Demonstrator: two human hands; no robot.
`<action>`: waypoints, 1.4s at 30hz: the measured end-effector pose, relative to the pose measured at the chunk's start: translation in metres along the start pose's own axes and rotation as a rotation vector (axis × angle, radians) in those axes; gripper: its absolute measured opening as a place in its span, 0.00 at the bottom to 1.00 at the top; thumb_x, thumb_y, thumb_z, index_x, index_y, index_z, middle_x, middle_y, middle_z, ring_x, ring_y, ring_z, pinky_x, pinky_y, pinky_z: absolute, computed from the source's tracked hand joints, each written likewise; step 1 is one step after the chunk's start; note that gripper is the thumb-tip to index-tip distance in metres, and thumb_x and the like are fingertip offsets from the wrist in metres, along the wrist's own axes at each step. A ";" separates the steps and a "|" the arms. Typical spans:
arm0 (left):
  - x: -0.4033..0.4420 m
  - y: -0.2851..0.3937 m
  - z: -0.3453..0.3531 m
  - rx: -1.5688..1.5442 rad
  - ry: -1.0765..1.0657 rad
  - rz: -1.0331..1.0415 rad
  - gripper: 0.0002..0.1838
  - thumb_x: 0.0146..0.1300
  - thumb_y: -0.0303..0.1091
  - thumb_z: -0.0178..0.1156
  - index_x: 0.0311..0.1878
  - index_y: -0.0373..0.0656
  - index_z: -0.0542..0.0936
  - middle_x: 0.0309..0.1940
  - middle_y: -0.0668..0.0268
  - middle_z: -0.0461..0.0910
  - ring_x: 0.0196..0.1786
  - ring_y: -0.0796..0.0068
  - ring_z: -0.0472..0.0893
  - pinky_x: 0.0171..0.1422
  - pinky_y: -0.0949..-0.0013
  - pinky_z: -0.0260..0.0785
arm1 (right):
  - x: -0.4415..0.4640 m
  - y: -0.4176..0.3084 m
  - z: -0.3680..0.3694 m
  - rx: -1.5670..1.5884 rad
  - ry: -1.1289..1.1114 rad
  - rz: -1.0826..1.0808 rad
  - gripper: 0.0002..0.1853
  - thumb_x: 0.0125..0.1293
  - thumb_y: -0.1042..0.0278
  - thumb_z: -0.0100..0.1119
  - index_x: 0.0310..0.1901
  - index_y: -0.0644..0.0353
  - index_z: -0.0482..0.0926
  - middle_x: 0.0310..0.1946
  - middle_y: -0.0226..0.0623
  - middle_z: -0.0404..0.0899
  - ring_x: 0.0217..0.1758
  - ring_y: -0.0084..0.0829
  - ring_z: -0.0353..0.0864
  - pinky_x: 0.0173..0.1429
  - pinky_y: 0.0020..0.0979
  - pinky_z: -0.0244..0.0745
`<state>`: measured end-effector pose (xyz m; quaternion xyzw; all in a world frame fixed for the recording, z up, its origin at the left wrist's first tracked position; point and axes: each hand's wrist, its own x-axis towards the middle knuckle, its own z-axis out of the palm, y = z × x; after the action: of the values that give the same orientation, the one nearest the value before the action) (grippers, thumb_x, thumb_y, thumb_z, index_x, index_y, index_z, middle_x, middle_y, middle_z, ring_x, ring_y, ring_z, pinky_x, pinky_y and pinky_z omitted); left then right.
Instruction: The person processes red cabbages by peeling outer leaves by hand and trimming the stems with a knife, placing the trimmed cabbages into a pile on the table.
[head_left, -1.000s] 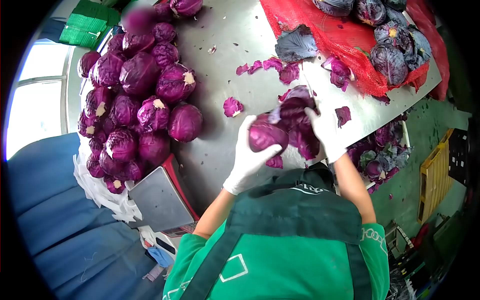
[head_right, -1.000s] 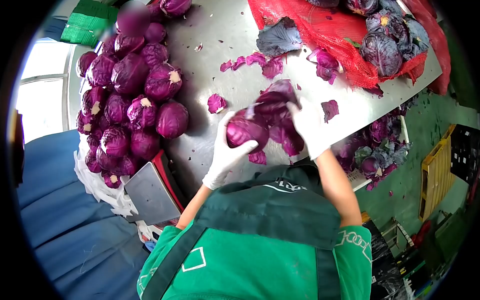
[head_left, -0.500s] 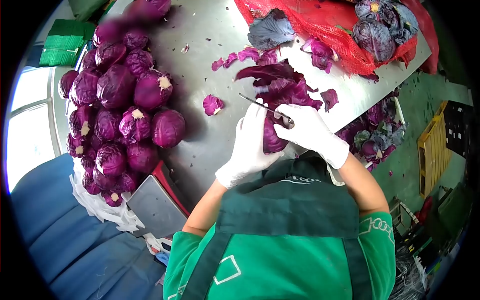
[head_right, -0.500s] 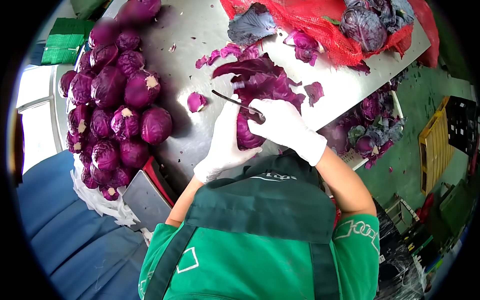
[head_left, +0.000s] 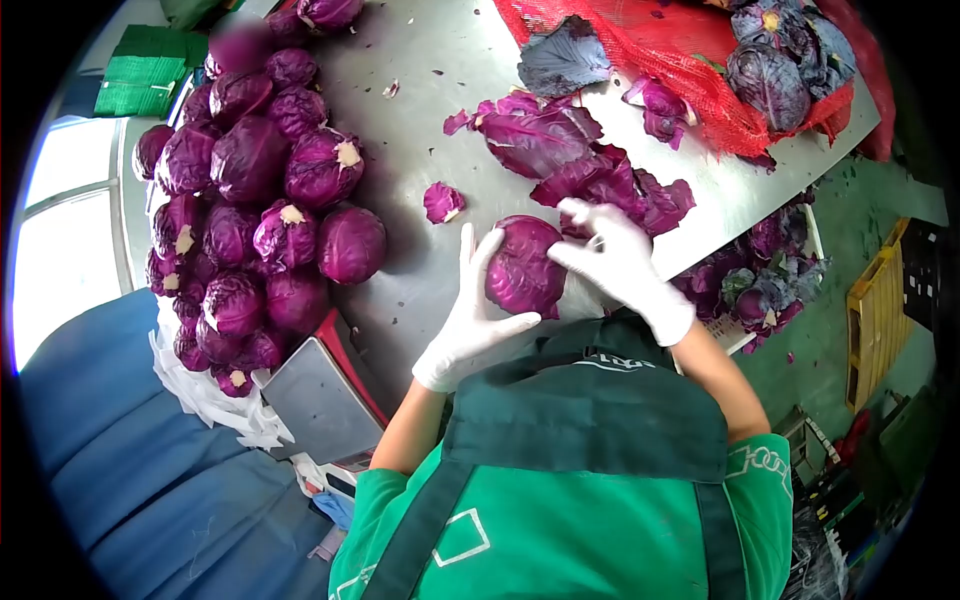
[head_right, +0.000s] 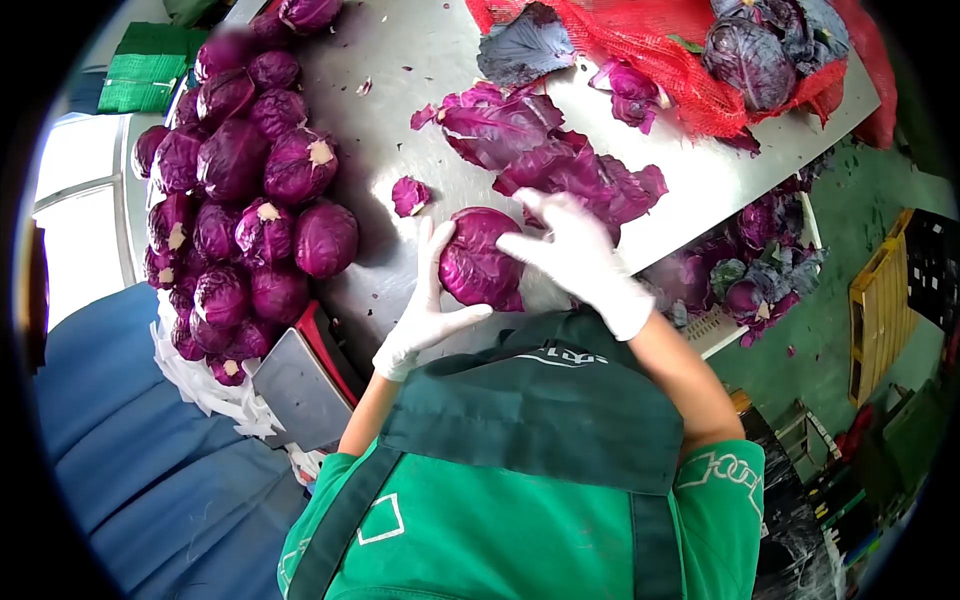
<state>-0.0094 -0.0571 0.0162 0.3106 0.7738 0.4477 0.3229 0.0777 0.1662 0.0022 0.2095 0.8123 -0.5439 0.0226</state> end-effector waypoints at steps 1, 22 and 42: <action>-0.007 -0.009 0.003 0.004 0.009 -0.006 0.56 0.54 0.40 0.76 0.79 0.53 0.49 0.79 0.48 0.40 0.81 0.50 0.47 0.80 0.49 0.50 | 0.002 -0.002 0.021 0.017 0.011 -0.126 0.30 0.59 0.49 0.71 0.60 0.57 0.79 0.49 0.40 0.77 0.42 0.31 0.78 0.50 0.32 0.75; 0.000 0.009 -0.015 -0.285 0.252 0.094 0.62 0.41 0.39 0.83 0.77 0.42 0.53 0.72 0.58 0.59 0.74 0.62 0.63 0.78 0.58 0.58 | -0.007 0.003 0.032 0.949 -0.191 0.293 0.29 0.68 0.67 0.66 0.68 0.62 0.71 0.36 0.24 0.76 0.29 0.14 0.73 0.29 0.19 0.67; 0.013 -0.016 0.019 -0.006 0.444 0.100 0.57 0.42 0.39 0.81 0.74 0.37 0.57 0.70 0.52 0.58 0.74 0.54 0.61 0.77 0.56 0.57 | 0.003 -0.002 0.053 0.551 -0.042 0.302 0.27 0.74 0.54 0.57 0.69 0.59 0.71 0.41 0.39 0.84 0.40 0.22 0.80 0.45 0.23 0.73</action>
<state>-0.0054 -0.0437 -0.0086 0.2415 0.8083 0.5227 0.1229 0.0641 0.1187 -0.0184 0.3145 0.5934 -0.7383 0.0624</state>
